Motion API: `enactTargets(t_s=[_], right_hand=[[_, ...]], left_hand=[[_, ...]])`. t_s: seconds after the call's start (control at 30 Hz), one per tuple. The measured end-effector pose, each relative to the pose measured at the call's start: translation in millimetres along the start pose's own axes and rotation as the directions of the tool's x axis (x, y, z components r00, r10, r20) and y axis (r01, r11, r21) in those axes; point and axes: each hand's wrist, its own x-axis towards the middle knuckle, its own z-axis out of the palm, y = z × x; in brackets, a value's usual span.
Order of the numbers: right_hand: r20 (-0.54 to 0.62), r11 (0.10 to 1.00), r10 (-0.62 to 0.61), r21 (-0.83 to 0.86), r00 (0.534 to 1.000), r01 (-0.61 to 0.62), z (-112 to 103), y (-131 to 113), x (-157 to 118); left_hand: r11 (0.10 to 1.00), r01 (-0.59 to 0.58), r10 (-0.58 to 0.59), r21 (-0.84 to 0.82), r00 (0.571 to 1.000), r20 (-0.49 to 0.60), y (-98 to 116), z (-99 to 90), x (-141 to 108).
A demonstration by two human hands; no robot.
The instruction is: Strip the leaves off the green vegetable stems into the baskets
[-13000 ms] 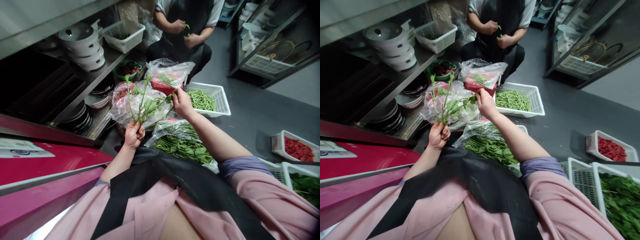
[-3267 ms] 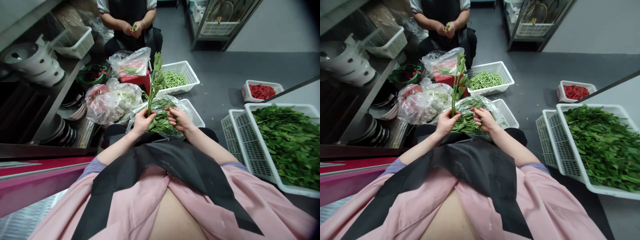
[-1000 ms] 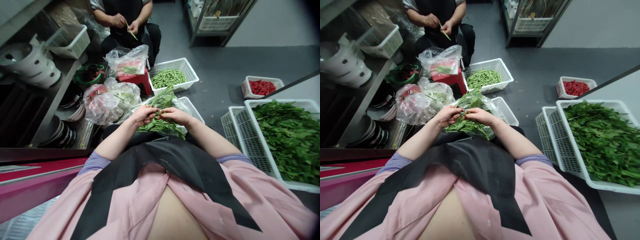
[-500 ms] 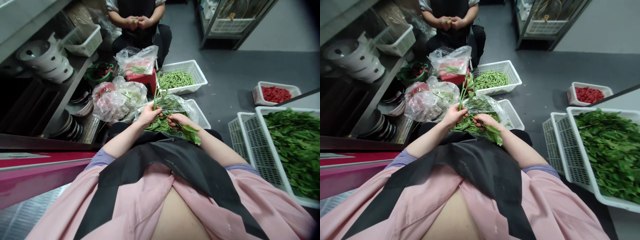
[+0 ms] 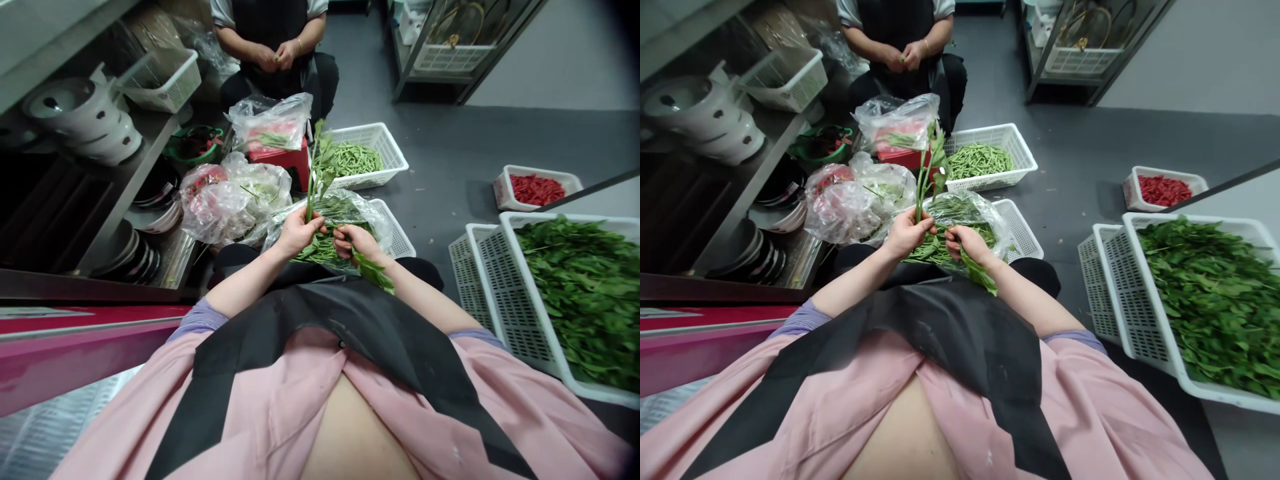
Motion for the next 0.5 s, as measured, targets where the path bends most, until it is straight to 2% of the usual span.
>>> enactTargets(t_s=[0.1, 0.17, 0.23, 0.33, 0.4, 0.5], right_hand=[[-0.1, 0.991, -0.042, 0.121, 0.994, 0.054, 11.5, -3.0, -4.3], [-0.157, 0.986, -0.089, 0.125, 0.984, 0.109, 16.4, -2.8, -5.7], [-0.217, 0.985, -0.169, -0.012, 0.961, 0.17, 16.2, 0.6, -4.2], [-0.318, 0.899, -0.356, -0.372, 0.879, 0.23, 3.2, 7.1, 3.5], [-0.379, 0.849, -0.423, -0.484, 0.823, 0.213, -13.2, 7.9, 8.7], [-0.447, 0.91, -0.352, -0.368, 0.822, 0.19, -39.9, 1.7, 10.3]], left_hand=[[0.998, -0.065, 0.066, 0.023, 0.996, -0.054, -4.5, 6.9, -3.1], [0.995, -0.094, 0.095, 0.019, 0.994, -0.058, -7.9, 12.0, -5.6], [0.994, -0.109, 0.109, 0.008, 0.992, -0.065, -9.2, 15.9, -8.8], [0.993, -0.113, 0.116, 0.037, 0.987, -0.11, -3.2, 13.2, -11.5], [0.99, -0.124, 0.136, 0.074, 0.972, -0.194, 6.5, -0.1, -6.4], [0.992, -0.092, 0.116, 0.086, 0.933, -0.34, 24.7, -41.2, 18.8]])
